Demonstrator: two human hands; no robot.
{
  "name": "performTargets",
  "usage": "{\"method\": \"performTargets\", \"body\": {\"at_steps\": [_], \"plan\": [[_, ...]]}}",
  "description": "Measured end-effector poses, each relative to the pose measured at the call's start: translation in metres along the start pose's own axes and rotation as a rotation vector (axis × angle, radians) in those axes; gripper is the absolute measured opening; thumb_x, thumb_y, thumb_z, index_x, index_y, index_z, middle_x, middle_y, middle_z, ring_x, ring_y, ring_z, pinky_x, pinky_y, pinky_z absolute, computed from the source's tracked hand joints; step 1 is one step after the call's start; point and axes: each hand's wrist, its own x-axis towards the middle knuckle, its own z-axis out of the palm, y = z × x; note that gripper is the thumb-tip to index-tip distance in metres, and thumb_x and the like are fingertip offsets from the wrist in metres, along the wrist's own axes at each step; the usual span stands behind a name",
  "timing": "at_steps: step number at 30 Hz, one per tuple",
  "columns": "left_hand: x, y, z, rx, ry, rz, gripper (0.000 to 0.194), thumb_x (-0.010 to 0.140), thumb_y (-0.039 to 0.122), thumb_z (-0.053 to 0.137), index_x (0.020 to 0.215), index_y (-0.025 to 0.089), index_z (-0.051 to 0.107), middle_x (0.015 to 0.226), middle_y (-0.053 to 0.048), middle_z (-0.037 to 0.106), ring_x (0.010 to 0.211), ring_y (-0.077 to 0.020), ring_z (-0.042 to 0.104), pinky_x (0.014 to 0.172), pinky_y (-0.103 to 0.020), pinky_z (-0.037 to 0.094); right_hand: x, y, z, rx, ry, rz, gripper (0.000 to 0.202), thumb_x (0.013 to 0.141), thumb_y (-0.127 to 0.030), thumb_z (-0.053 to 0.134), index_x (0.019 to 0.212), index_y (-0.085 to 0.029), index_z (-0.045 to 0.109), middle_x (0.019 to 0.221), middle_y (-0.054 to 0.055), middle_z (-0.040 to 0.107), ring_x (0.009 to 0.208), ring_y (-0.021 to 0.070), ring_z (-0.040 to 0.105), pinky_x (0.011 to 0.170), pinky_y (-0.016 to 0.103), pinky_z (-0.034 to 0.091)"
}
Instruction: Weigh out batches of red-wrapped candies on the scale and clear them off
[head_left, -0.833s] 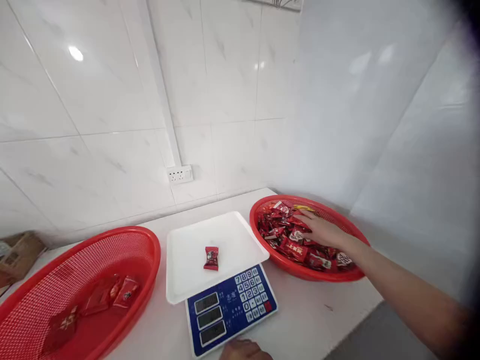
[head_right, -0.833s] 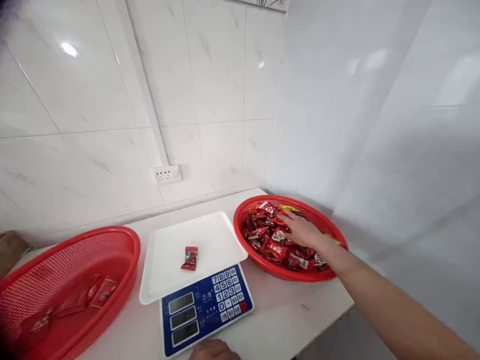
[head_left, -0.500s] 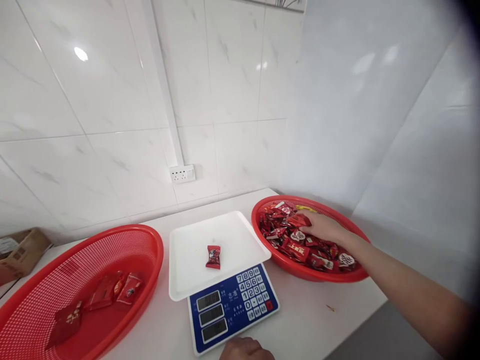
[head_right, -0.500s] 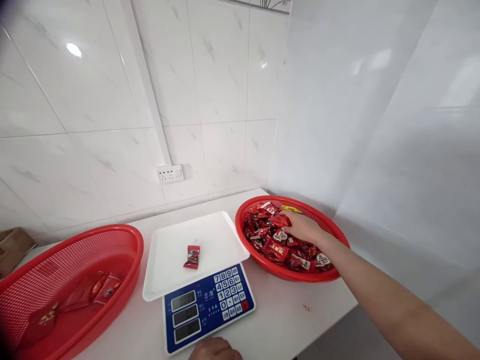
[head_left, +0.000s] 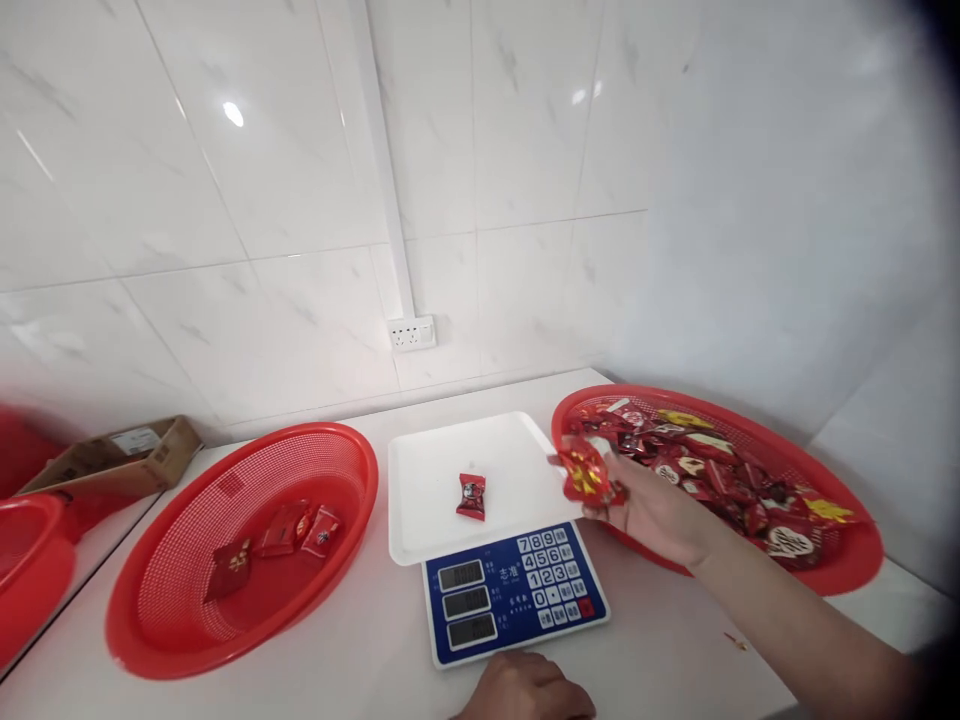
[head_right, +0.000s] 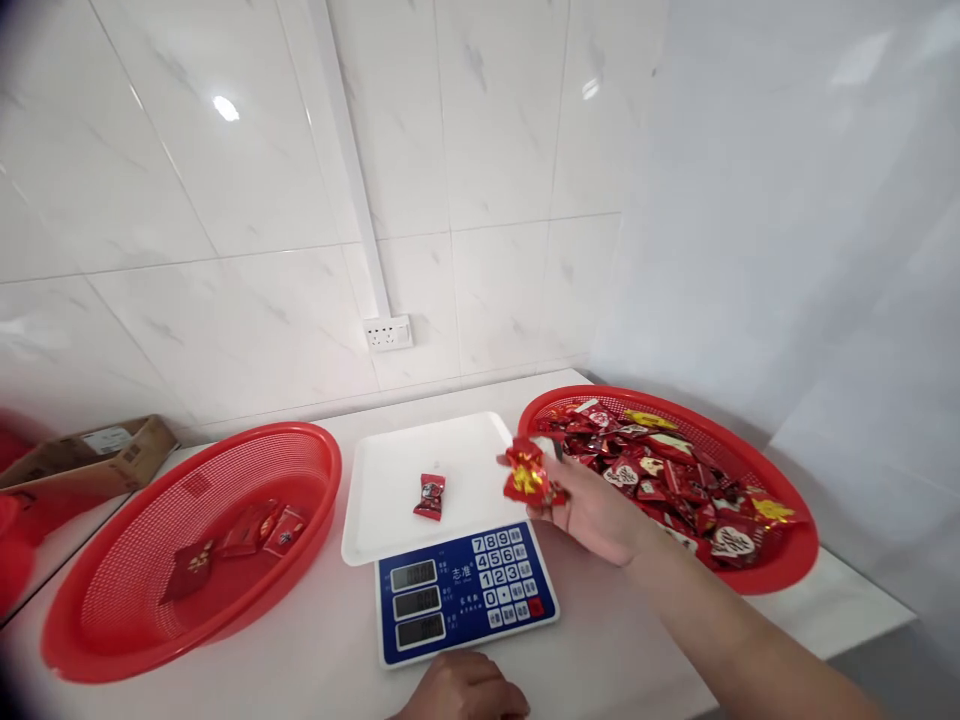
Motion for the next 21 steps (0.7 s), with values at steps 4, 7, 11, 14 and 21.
{"method": "performTargets", "body": {"at_steps": [4, 7, 11, 14, 21], "plan": [[-0.003, 0.01, -0.015, -0.218, 0.359, -0.21, 0.045, 0.083, 0.054, 0.05, 0.112, 0.02, 0.055, 0.082, -0.007, 0.063, 0.068, -0.017, 0.059, 0.063, -0.026, 0.048, -0.019, 0.022, 0.031, -0.297, -0.163, 0.031, 0.024, 0.077, -0.037, 0.062, 0.094, -0.021, 0.059, 0.087, 0.002, 0.065, 0.082, 0.0173, 0.059, 0.075, 0.031, 0.048], [0.004, 0.023, -0.035, -0.328, 0.522, -0.337, 0.068, 0.074, 0.065, 0.054, 0.12, 0.017, 0.044, 0.083, -0.006, 0.059, 0.065, -0.0161, 0.054, 0.059, -0.026, 0.047, -0.035, 0.037, 0.051, -0.564, -0.309, 0.041, 0.013, 0.076, -0.027, 0.062, 0.086, -0.019, 0.058, 0.079, -0.001, 0.062, 0.075, 0.0154, 0.057, 0.068, 0.026, 0.046], [0.014, 0.042, -0.063, -0.315, 0.423, -0.425, 0.037, 0.085, 0.048, 0.052, 0.107, 0.018, 0.055, 0.089, -0.006, 0.065, 0.076, -0.0176, 0.059, 0.07, -0.027, 0.046, -0.049, 0.052, 0.064, -0.636, -0.32, 0.055, 0.012, 0.078, -0.027, 0.057, 0.087, -0.02, 0.057, 0.083, 0.0, 0.064, 0.076, 0.0168, 0.059, 0.07, 0.027, 0.047], [0.015, 0.051, -0.074, -0.381, 0.401, -0.456, 0.031, 0.091, 0.039, 0.044, 0.109, 0.019, 0.058, 0.097, -0.007, 0.066, 0.084, -0.018, 0.06, 0.075, -0.027, 0.045, -0.049, 0.059, 0.06, -0.529, -0.305, 0.087, 0.035, 0.075, -0.034, 0.062, 0.107, -0.022, 0.054, 0.104, 0.003, 0.063, 0.096, 0.0206, 0.057, 0.082, 0.029, 0.045], [0.01, 0.054, -0.071, -0.706, 0.482, -0.505, 0.039, 0.087, 0.048, 0.049, 0.101, 0.015, 0.061, 0.08, -0.005, 0.064, 0.067, -0.0147, 0.056, 0.062, -0.024, 0.045, -0.048, 0.072, 0.038, -0.404, -0.29, 0.222, 0.043, 0.071, -0.056, 0.06, 0.093, -0.019, 0.061, 0.074, 0.001, 0.062, 0.063, 0.0134, 0.054, 0.056, 0.023, 0.043]]}}
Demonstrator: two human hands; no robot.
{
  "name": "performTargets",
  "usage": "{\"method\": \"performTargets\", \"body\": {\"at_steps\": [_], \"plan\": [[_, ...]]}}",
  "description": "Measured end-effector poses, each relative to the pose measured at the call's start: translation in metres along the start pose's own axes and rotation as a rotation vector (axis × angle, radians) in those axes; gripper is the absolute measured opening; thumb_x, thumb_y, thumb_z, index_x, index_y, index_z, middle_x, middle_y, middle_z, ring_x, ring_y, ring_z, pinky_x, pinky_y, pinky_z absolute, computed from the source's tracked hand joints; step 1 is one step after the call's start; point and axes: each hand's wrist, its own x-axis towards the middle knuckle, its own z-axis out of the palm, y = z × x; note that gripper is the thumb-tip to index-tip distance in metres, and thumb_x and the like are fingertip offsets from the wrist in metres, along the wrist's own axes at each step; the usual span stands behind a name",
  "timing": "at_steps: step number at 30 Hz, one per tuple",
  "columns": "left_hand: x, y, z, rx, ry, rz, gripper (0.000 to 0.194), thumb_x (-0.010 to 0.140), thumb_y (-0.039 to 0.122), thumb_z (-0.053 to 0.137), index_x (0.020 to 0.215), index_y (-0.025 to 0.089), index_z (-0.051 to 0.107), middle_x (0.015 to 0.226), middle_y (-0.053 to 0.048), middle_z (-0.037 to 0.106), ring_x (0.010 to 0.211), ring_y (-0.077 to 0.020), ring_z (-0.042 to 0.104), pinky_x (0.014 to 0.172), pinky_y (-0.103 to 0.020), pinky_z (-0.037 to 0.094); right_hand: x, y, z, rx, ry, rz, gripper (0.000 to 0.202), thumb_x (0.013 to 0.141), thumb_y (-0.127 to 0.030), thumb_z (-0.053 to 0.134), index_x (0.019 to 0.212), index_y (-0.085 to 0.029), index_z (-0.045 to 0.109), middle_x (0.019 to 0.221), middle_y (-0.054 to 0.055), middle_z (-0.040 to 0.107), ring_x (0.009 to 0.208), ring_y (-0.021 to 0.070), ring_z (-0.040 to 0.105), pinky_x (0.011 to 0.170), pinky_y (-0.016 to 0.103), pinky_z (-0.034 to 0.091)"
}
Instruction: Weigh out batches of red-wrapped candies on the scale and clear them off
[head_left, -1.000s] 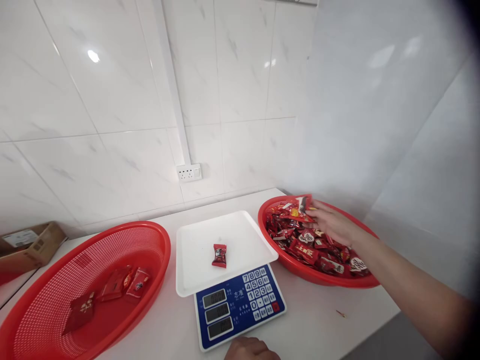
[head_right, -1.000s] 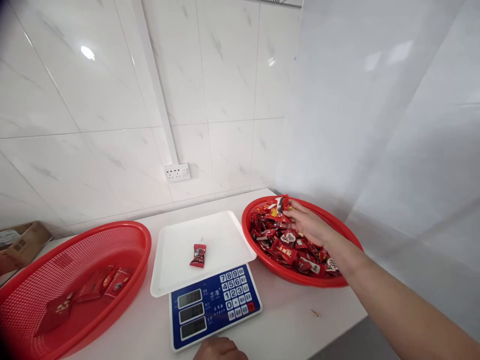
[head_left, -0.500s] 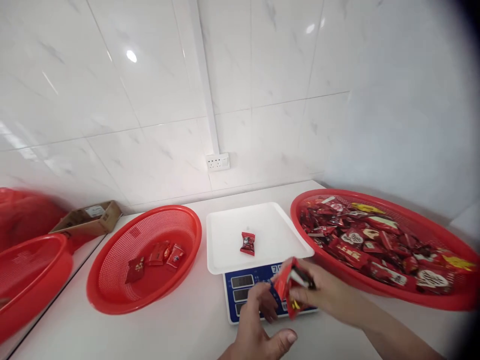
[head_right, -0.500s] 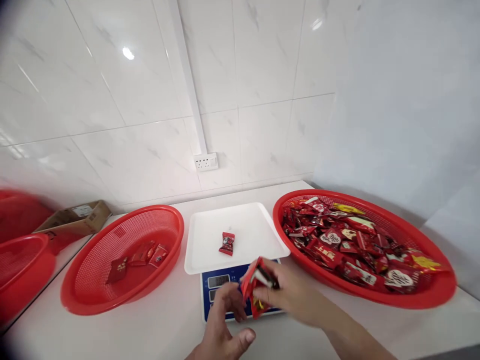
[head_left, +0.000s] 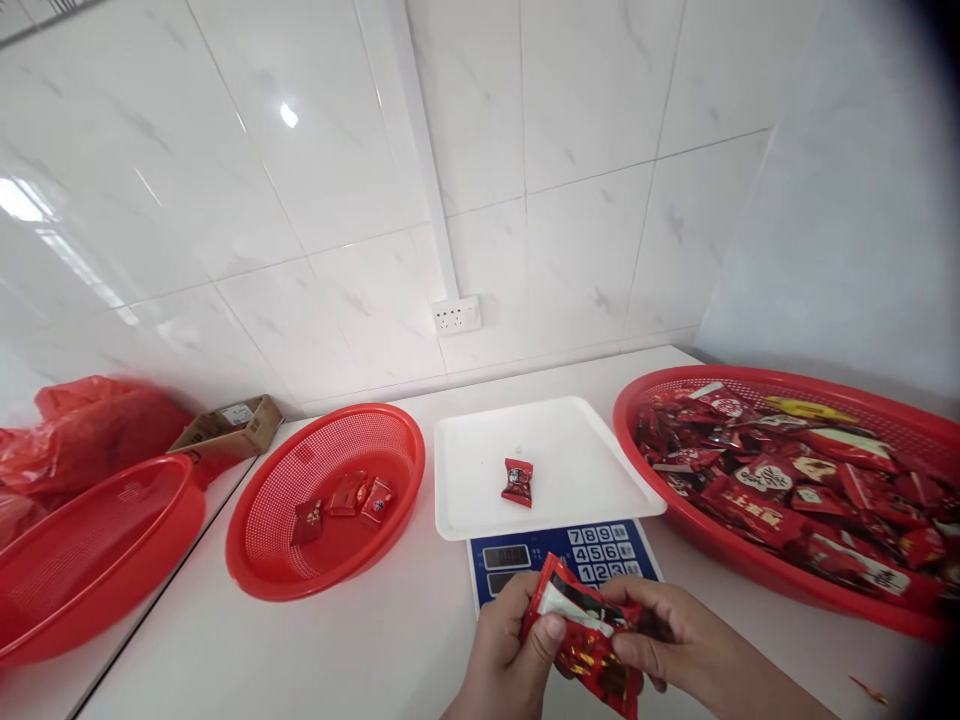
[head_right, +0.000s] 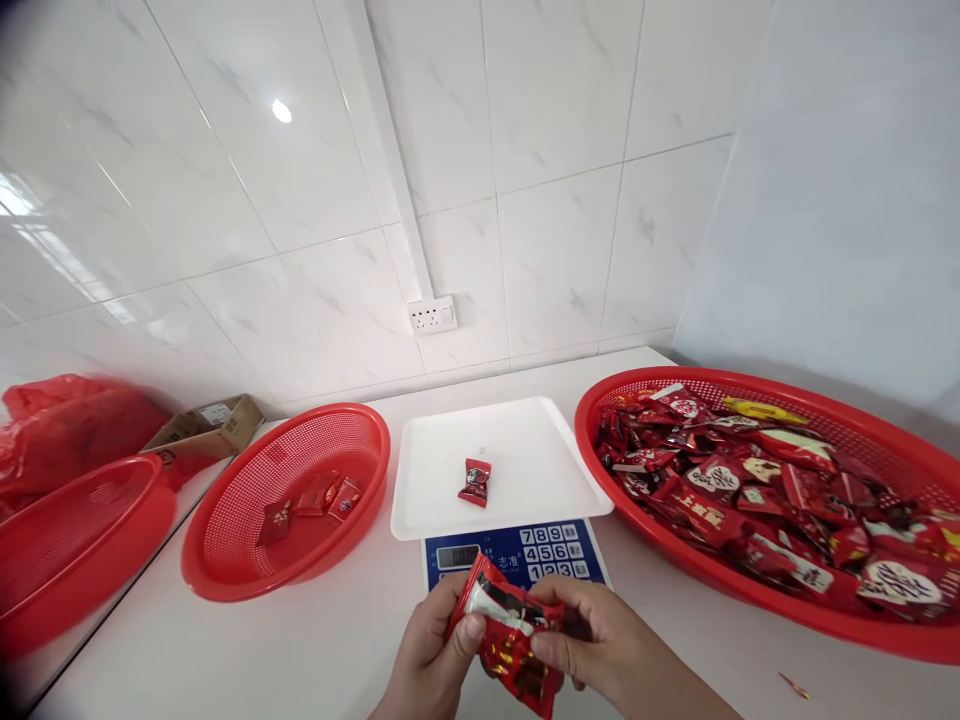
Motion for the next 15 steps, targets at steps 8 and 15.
{"method": "performTargets", "body": {"at_steps": [8, 15], "plan": [[-0.004, -0.011, 0.001, -0.05, -0.034, -0.126, 0.05, 0.072, 0.057, 0.064, 0.1, 0.015, 0.061, 0.079, -0.004, 0.059, 0.068, -0.0135, 0.052, 0.063, -0.024, 0.041, -0.008, 0.001, -0.005, -0.175, -0.055, -0.075, 0.03, 0.074, -0.049, 0.061, 0.081, -0.02, 0.063, 0.077, 0.0, 0.064, 0.073, 0.0174, 0.057, 0.064, 0.024, 0.044], [-0.01, -0.025, 0.004, 0.185, 0.098, -0.13, 0.045, 0.075, 0.057, 0.06, 0.081, 0.013, 0.063, 0.065, -0.001, 0.052, 0.055, -0.0093, 0.041, 0.051, -0.02, 0.034, -0.005, 0.009, 0.003, -0.317, -0.046, -0.132, 0.035, 0.08, -0.052, 0.051, 0.079, -0.019, 0.062, 0.074, 0.001, 0.064, 0.071, 0.0175, 0.056, 0.062, 0.024, 0.042]]}}
